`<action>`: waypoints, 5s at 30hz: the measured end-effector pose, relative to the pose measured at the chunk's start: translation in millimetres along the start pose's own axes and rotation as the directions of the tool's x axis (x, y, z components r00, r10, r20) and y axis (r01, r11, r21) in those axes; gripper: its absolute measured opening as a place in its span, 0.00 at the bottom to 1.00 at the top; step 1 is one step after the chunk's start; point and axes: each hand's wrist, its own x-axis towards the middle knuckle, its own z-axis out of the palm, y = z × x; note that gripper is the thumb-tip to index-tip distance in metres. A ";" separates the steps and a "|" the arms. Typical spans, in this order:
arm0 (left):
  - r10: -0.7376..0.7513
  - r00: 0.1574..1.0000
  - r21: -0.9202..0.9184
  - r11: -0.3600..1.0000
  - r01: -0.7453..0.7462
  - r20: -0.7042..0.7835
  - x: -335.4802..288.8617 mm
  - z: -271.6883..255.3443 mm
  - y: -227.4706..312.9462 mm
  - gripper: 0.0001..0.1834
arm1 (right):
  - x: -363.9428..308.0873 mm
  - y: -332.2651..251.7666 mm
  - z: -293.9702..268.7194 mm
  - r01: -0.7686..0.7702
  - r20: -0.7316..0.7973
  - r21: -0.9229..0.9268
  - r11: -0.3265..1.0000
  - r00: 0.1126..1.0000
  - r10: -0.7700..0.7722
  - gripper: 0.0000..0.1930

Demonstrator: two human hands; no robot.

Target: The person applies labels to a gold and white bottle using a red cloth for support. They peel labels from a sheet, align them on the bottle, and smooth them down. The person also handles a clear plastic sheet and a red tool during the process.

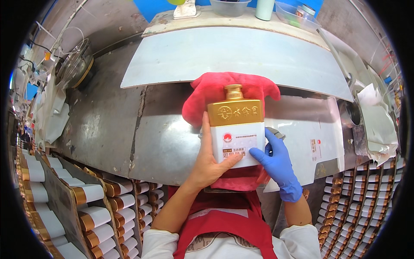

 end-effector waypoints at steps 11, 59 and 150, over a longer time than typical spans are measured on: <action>0.108 0.992 0.235 0.968 -0.091 -0.062 7.9 -8.3 -7.1 0.41 | 6.1 0.2 -3.0 -0.175 -0.021 0.042 0.984 0.984 0.176 0.32; 0.209 0.942 0.862 0.387 -0.328 0.265 8.5 -20.0 12.2 0.28 | 7.9 3.8 -13.4 -0.074 0.079 0.119 0.990 0.995 0.065 0.31; 0.311 0.950 0.507 0.814 -0.284 0.034 -22.0 -62.6 -4.9 0.32 | -17.6 -33.9 37.2 0.667 0.291 -0.675 0.315 0.633 -0.717 0.15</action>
